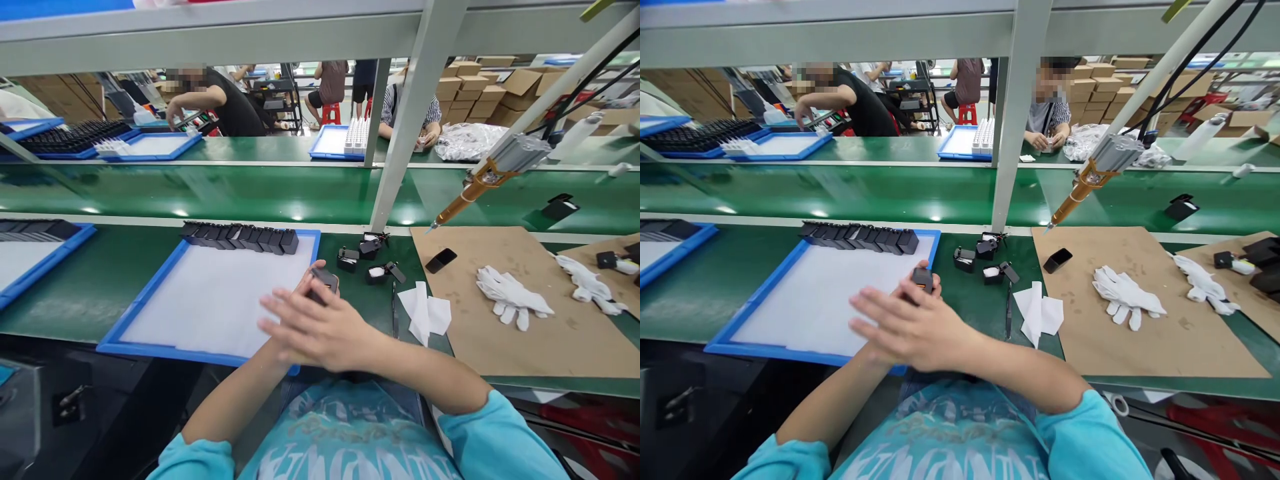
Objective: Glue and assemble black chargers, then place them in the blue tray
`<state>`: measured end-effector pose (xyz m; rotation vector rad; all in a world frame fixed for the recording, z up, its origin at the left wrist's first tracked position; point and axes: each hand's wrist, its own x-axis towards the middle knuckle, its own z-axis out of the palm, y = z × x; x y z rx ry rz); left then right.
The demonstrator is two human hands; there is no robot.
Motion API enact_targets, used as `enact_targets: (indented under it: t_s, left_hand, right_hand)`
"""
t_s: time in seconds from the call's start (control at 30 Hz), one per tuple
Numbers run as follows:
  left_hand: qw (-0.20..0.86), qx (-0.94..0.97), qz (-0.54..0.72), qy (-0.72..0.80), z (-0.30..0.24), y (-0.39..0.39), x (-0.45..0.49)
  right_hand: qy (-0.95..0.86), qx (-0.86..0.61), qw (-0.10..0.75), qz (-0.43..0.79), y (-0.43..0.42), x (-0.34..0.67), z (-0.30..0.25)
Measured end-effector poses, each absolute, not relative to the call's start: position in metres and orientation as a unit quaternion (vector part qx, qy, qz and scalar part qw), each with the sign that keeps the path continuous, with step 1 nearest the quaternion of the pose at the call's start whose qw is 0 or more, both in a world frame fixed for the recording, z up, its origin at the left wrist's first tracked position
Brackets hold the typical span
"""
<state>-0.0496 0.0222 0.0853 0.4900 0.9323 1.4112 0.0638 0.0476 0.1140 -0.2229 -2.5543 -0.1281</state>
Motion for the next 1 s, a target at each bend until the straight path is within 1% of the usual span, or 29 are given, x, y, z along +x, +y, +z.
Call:
enact_targets:
  t_s: [0.03,0.1,0.2,0.3,0.5,0.63,0.77,0.83,0.9,0.97,1.0]
  left_hand:
    - [0.648,0.211,0.614,0.398,0.087,0.022,-0.050]
    - [0.672,0.212,0.613,0.357,0.093,0.021,-0.049]
    - [0.698,0.222,0.621,0.278,0.102,0.017,-0.046]
    - [0.703,0.232,0.625,0.250,0.106,0.014,-0.043]
    - [0.693,0.264,0.624,0.246,0.099,0.016,-0.043]
    - [0.707,0.234,0.622,0.242,0.098,0.017,-0.042]
    - [0.705,0.217,0.616,0.277,0.092,0.019,-0.048]
    - [0.677,0.240,0.599,0.354,0.084,0.020,-0.060]
    - [0.621,0.298,0.563,0.458,0.074,0.022,-0.078]
    - [0.514,0.401,0.510,0.561,0.066,0.029,-0.100]
    - [0.438,0.462,0.480,0.604,0.063,0.034,-0.112]
  right_hand:
    - [-0.955,-0.040,0.290,-0.054,0.040,0.067,0.110]
    - [-0.942,0.035,0.330,-0.060,0.029,0.077,0.104]
    - [-0.922,0.073,0.381,-0.017,0.024,0.093,0.096]
    - [-0.905,0.045,0.418,0.062,0.026,0.105,0.086]
    - [-0.847,-0.058,0.486,0.210,0.023,0.120,0.068]
    - [-0.821,-0.127,0.486,0.272,0.019,0.123,0.058]
    - [-0.824,-0.183,0.454,0.285,0.018,0.128,0.037]
    - [-0.831,-0.211,0.428,0.284,0.018,0.133,0.023]
    - [-0.832,-0.240,0.409,0.288,0.020,0.138,0.011]
    - [-0.824,-0.267,0.401,0.297,0.021,0.142,0.004]
    - [-0.820,-0.276,0.401,0.303,0.023,0.143,0.001]
